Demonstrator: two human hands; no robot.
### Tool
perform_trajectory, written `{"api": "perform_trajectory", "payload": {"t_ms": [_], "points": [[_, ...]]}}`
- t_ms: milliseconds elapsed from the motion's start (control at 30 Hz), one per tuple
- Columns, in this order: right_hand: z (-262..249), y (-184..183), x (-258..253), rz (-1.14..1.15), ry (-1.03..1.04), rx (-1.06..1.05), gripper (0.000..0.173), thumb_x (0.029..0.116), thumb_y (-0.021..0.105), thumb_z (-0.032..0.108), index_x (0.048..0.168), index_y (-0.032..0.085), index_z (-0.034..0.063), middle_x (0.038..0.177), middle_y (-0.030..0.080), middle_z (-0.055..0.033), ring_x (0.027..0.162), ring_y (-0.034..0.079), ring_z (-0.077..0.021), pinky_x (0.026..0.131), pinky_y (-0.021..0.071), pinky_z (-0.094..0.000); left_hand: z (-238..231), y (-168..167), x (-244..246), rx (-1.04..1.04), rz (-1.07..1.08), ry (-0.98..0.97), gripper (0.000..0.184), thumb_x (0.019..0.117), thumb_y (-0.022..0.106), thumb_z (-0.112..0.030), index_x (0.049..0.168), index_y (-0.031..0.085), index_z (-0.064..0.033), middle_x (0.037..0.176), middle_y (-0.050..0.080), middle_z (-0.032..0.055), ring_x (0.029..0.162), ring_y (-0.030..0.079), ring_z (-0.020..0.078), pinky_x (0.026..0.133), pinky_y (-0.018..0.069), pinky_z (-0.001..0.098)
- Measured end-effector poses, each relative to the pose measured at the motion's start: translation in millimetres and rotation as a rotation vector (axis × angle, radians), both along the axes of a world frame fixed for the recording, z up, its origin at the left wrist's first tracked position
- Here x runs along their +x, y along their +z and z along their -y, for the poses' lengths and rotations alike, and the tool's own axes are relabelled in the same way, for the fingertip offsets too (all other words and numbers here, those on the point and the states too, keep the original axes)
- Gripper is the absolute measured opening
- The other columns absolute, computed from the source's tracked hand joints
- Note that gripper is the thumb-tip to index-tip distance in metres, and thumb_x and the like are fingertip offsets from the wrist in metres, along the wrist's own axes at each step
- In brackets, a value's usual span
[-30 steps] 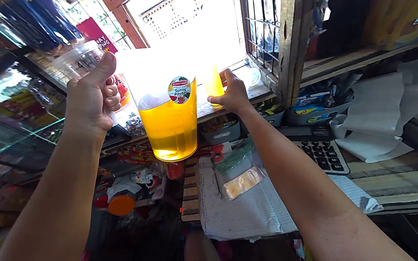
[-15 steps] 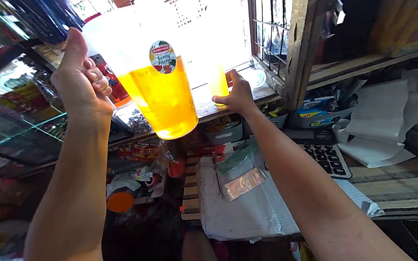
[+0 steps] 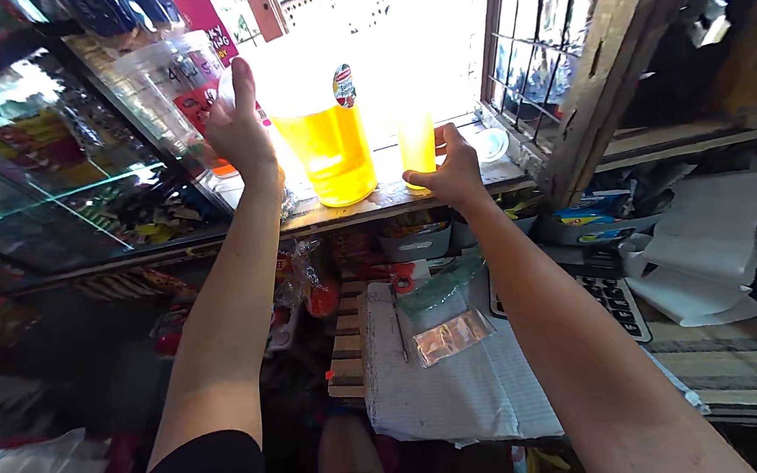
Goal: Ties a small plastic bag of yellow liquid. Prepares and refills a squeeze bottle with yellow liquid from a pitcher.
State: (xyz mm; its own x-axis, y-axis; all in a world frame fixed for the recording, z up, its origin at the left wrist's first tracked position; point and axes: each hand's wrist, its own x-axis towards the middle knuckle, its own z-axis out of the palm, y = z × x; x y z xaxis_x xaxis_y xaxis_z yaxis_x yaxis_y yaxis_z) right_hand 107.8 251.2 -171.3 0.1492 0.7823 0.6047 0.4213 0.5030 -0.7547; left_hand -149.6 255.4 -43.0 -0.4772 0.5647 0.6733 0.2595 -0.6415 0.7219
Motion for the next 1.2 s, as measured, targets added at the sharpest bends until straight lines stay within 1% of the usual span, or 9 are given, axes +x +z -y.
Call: {"api": "perform_trajectory", "payload": {"t_ms": [133,200,300,433,533,600,767,1000,1200], "points": [[2.8,2.0,-0.4,0.003,0.007,-0.020,0.076,0.0775,0.087,0.039,0.135,0.054,0.0024,0.128,0.062,-0.0183,0.111,0.065,-0.0293,0.094,0.0532,-0.0508,6.6,-3.2,-2.9,-0.001,-0.143,-0.022,0.040,0.1037,0.056,-0.047,0.106,0.055,-0.0068,0.076,0.054,-0.0006,0.064,0.056,0.0095,0.063,0.0518,0.0292],[3.9,3.6,-1.1,0.011,-0.001,-0.025,0.072,0.0825,0.083,0.043,0.135,0.056,0.0019,0.127,0.063,-0.0196,0.112,0.065,-0.0308,0.096,0.0521,-0.0527,17.2,-7.6,-6.0,-0.029,-0.235,0.030,0.053,0.1034,0.057,-0.043,0.134,0.049,0.0005,0.109,0.062,0.0102,0.092,0.065,0.0123,0.083,0.0556,0.0301],[7.9,6.7,-2.8,-0.015,-0.015,-0.013,0.065,0.0833,0.084,0.037,0.131,0.059,0.0009,0.122,0.065,-0.0194,0.109,0.066,-0.0297,0.094,0.0529,-0.0511,42.1,-20.2,-5.3,0.088,-0.440,0.187,0.070,0.1001,0.060,-0.034,0.152,0.036,0.0061,0.147,0.045,0.0249,0.135,0.047,0.0267,0.112,0.0402,0.0356],[34.4,11.7,-2.3,-0.093,-0.016,0.016,0.062,0.0791,0.087,0.035,0.125,0.062,0.0011,0.117,0.067,-0.0167,0.104,0.068,-0.0264,0.090,0.0555,-0.0494,84.0,-31.1,30.9,0.402,-0.633,0.184,0.048,0.0987,0.061,-0.017,0.137,0.050,0.0102,0.129,0.056,0.0275,0.115,0.056,0.0297,0.093,0.0481,0.0372],[86.0,9.4,3.3,-0.136,-0.008,-0.028,0.062,0.0789,0.086,0.038,0.125,0.061,0.0049,0.113,0.069,-0.0133,0.097,0.069,-0.0242,0.082,0.0586,-0.0472,81.4,-33.8,71.0,0.229,-0.639,-0.108,0.029,0.1034,0.052,-0.014,0.122,0.058,0.0077,0.100,0.066,0.0155,0.085,0.064,0.0167,0.073,0.0545,0.0317],[131.5,3.1,13.3,-0.130,0.007,-0.084,0.062,0.0795,0.087,0.039,0.127,0.060,0.0092,0.109,0.070,-0.0119,0.089,0.071,-0.0240,0.070,0.0607,-0.0457,66.1,-33.1,100.8,-0.072,-0.722,-0.272,0.033,0.1068,0.048,-0.023,0.118,0.062,0.0054,0.089,0.067,0.0151,0.077,0.065,0.0213,0.072,0.0544,0.0396],[215.4,-34.9,41.0,-0.139,0.043,-0.127,0.065,0.0715,0.088,0.041,0.123,0.064,0.0103,0.108,0.074,-0.0027,0.097,0.074,-0.0139,0.074,0.0663,-0.0330,30.1,-39.3,189.2,-0.635,-1.108,-0.452,0.070,0.1082,0.034,-0.056,0.133,0.059,0.0050,0.135,0.059,0.0300,0.132,0.053,0.0446,0.108,0.0405,0.0648],[276.7,-78.4,64.6,-0.182,-0.069,-0.179,0.064,0.0707,0.088,0.041,0.121,0.066,0.0079,0.110,0.073,-0.0006,0.101,0.073,-0.0115,0.078,0.0654,-0.0289,2.8,-56.2,253.9,-0.800,-1.083,-0.373,0.063,0.1070,0.042,-0.053,0.140,0.055,-0.0003,0.134,0.060,0.0288,0.125,0.059,0.0423,0.101,0.0462,0.0626],[283.9,-86.8,68.9,-0.194,-0.121,-0.194,0.064,0.0699,0.087,0.043,0.120,0.066,0.0078,0.108,0.073,-0.0012,0.097,0.073,-0.0101,0.076,0.0650,-0.0271,35.0,-39.2,204.7,-0.765,-0.824,-0.637,0.061,0.1046,0.057,-0.043,0.147,0.041,-0.0022,0.129,0.059,0.0279,0.104,0.067,0.0351,0.090,0.0552,0.0479]]}}
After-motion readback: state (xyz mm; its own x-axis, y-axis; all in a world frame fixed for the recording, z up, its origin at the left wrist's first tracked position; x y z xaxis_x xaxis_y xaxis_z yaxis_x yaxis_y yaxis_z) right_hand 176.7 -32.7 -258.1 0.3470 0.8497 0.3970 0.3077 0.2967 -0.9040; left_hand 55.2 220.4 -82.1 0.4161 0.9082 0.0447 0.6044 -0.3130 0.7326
